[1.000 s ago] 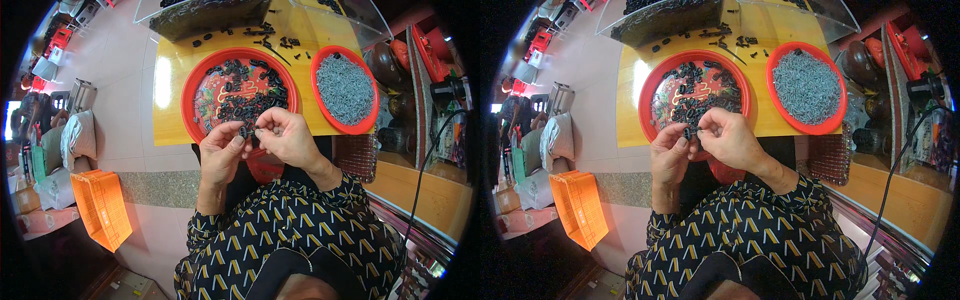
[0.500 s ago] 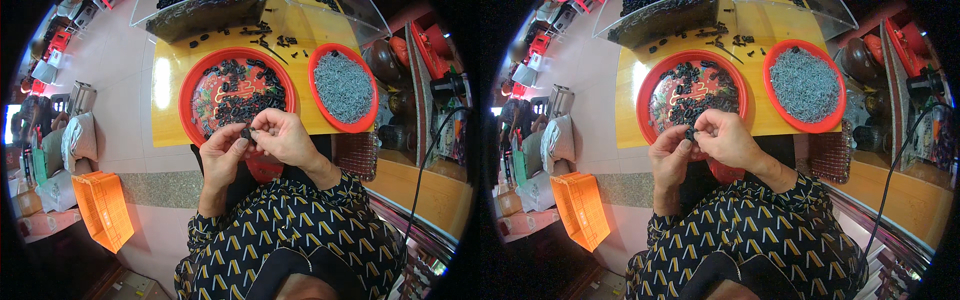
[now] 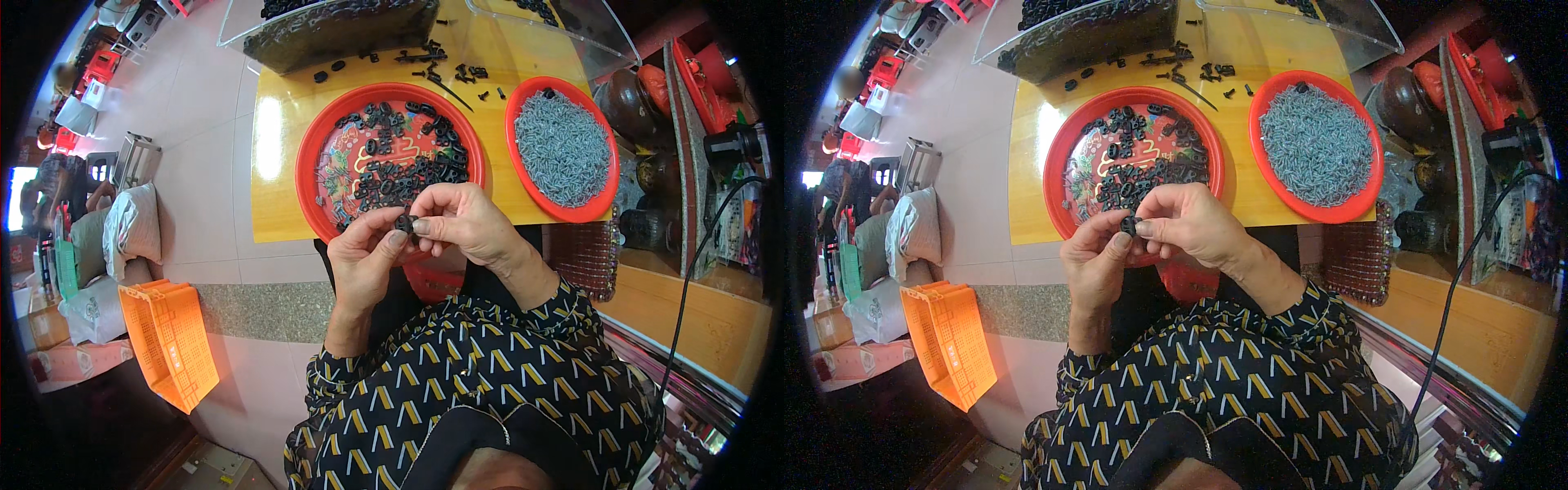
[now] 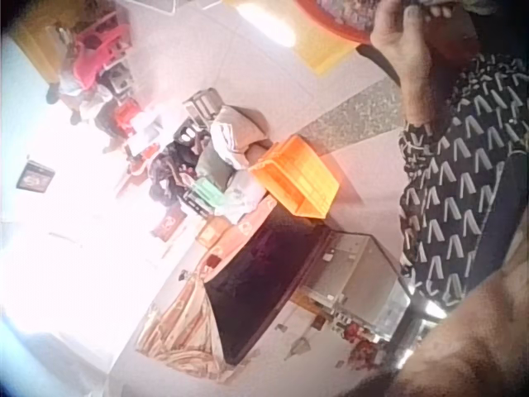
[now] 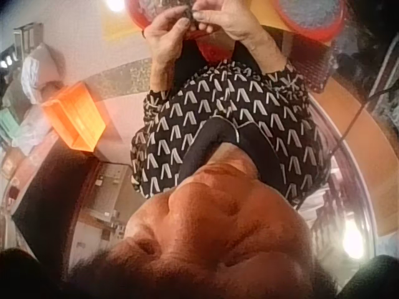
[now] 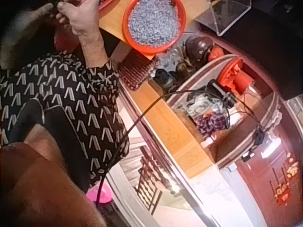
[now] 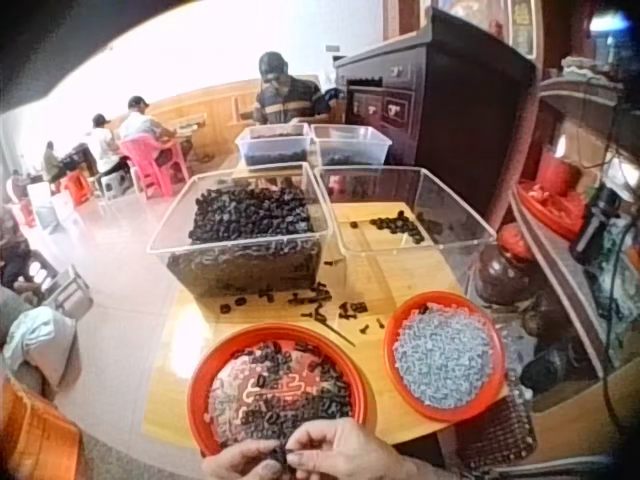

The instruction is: The person assembles plastic fasteners by inserting small screws into clips by hand, then places components into a clear tray.

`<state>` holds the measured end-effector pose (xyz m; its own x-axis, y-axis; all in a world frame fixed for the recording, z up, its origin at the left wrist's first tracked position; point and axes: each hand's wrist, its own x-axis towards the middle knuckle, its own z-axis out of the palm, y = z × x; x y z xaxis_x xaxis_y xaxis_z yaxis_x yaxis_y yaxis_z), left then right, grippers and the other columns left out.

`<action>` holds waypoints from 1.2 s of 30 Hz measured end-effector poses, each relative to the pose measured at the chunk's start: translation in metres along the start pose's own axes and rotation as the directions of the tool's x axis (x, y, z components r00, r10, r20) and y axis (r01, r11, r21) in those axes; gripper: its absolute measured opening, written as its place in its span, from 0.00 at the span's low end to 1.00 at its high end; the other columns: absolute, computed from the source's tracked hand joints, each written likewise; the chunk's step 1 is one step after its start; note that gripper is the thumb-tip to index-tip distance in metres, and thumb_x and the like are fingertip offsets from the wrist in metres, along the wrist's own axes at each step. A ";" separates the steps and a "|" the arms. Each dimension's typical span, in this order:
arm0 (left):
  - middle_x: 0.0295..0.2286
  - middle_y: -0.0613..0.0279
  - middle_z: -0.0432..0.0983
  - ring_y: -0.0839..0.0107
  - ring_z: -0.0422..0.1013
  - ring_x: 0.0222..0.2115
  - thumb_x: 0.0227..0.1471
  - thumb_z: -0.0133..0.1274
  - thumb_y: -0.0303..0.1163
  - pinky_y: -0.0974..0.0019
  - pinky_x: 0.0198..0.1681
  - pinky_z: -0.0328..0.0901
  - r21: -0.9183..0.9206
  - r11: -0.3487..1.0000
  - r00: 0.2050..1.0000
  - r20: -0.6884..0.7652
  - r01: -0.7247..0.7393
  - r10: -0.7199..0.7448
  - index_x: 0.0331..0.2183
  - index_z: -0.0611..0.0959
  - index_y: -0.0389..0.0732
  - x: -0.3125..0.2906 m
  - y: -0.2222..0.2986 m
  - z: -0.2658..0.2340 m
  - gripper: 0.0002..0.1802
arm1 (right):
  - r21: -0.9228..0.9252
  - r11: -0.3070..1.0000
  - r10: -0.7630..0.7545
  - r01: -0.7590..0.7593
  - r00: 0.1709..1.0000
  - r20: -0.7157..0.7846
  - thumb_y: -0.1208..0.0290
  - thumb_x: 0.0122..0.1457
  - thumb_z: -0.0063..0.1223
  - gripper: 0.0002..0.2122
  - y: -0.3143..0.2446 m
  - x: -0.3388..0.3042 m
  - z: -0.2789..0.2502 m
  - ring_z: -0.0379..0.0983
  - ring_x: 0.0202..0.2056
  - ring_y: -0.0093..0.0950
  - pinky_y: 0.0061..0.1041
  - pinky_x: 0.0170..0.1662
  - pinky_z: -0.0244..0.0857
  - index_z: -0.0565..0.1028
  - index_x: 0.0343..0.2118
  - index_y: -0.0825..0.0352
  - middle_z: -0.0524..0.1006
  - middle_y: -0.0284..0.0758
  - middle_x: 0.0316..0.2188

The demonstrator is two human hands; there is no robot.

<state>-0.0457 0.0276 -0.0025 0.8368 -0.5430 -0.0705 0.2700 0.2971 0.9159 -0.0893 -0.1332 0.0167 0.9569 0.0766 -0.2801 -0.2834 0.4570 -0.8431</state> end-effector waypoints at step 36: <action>0.23 0.60 0.69 0.73 0.68 0.23 0.42 0.51 0.19 0.75 0.27 0.62 0.728 0.606 0.905 0.047 -0.321 0.424 0.33 0.74 0.32 0.021 0.025 -0.025 0.11 | -0.082 0.828 -0.556 0.555 0.792 -0.253 0.75 0.51 0.46 0.05 -0.120 0.027 -0.041 0.70 0.20 0.22 0.17 0.25 0.65 0.70 0.25 0.72 0.73 0.37 0.20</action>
<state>-0.0099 0.0430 0.0090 0.8490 -0.4020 0.3429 -0.4523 -0.2174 0.8650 -0.0321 -0.2222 0.0911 0.8993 -0.4173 0.1306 0.2910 0.3484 -0.8910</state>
